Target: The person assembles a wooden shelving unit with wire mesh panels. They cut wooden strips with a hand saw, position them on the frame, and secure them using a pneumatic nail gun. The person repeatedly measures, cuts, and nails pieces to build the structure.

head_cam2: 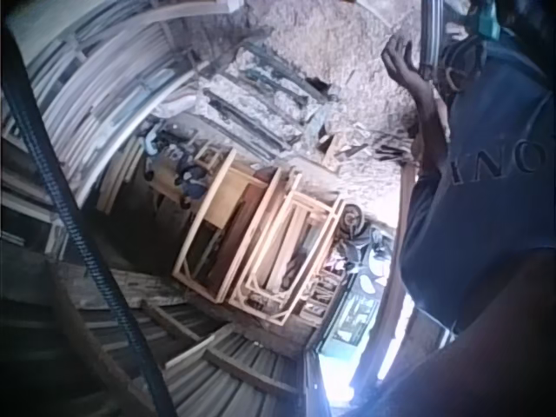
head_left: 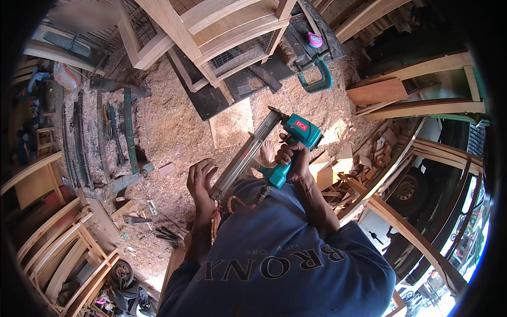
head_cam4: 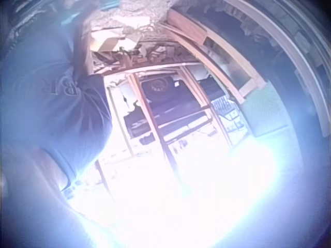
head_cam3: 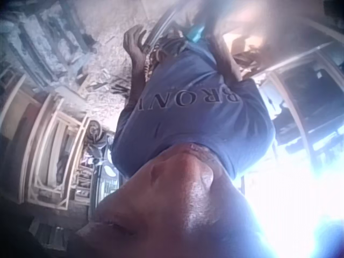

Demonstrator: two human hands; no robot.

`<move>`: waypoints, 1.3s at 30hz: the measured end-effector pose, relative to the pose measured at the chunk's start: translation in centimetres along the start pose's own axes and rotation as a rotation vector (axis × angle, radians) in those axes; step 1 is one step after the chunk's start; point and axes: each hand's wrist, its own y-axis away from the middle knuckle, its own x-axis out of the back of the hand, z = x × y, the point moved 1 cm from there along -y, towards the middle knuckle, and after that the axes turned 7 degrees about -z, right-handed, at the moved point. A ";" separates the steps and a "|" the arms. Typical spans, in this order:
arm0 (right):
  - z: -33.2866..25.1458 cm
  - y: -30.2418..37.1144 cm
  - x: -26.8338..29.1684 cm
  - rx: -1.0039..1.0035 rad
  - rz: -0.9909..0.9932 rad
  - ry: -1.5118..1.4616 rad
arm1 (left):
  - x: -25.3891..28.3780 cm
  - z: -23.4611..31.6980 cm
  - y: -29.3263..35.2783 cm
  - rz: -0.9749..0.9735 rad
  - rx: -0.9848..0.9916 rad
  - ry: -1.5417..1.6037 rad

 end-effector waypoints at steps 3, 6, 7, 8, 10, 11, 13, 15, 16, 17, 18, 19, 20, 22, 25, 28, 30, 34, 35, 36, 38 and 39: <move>1.7 0.8 -0.6 -0.113 -0.014 0.004 | -3.2 -0.7 -2.3 -0.114 0.033 -0.034; 2.3 0.9 -1.3 -0.062 -0.027 -0.036 | -5.1 -0.3 -4.7 -0.111 -0.015 -0.156; 2.1 0.9 -1.4 -0.031 -0.037 -0.038 | -5.4 -0.2 -4.8 -0.084 -0.066 -0.152; 1.7 0.8 -1.6 -0.005 -0.060 -0.035 | -5.8 -0.2 -4.8 -0.084 -0.046 -0.164; 0.6 0.5 -1.6 0.063 -0.075 0.006 | -6.9 -0.4 -5.4 -0.128 -0.089 -0.168; 0.1 0.4 -1.5 0.099 -0.056 0.038 | -7.2 -0.6 -5.7 -0.105 -0.116 -0.241; -0.7 0.0 -1.2 0.154 -0.012 0.030 | -7.1 -1.0 -5.9 -0.130 -0.215 -0.272; -1.5 -0.6 -0.7 0.232 -0.027 0.028 | -6.1 -1.7 -6.1 -0.209 -0.197 -0.225; -1.6 -0.9 -0.4 0.255 -0.018 0.025 | -4.8 -1.9 -6.0 -0.280 -0.118 -0.291; -1.9 -1.3 0.0 0.286 0.002 0.014 | -3.4 -2.3 -6.0 -0.310 0.030 -0.344; -2.0 -1.8 0.3 0.309 0.000 0.010 | -2.0 -2.8 -5.9 -0.353 0.111 -0.387; -2.2 -2.2 0.6 0.330 0.013 0.004 | -0.5 -3.3 -5.9 -0.417 0.159 -0.472; -2.2 -2.7 0.9 0.355 0.009 -0.005 | 0.8 -4.0 -5.9 -0.491 0.177 -0.556; -2.2 -3.5 1.1 0.333 -0.005 -0.095 | 2.7 -5.8 -6.3 -0.648 0.297 -0.611; -1.7 -4.9 0.7 0.278 0.037 -0.181 | 4.0 -8.6 -5.7 -0.669 0.290 -0.395; -1.3 -6.6 -0.7 0.329 0.026 -0.121 | 3.9 -9.3 -5.9 -0.411 0.434 -0.143; -1.3 -8.1 -1.9 0.373 0.026 -0.108 | 4.0 -7.6 -6.1 -0.373 0.535 -0.030; -1.9 -11.0 -4.6 0.381 -0.019 -0.183 | 3.1 -2.9 -5.8 -0.352 0.279 -0.168; -2.0 -11.6 -5.2 0.381 -0.067 -0.215 | 2.8 -1.9 -6.0 -0.287 0.248 -0.226; -2.1 -12.0 -5.8 0.371 -0.070 -0.245 | 2.4 -1.1 -6.1 -0.241 0.197 -0.266; -2.2 -12.6 -6.9 0.384 -0.118 -0.234 | 1.5 0.2 -6.5 -0.182 0.160 -0.325; -2.2 -12.7 -7.3 0.390 -0.118 -0.233 | 1.1 0.7 -6.6 -0.170 0.137 -0.323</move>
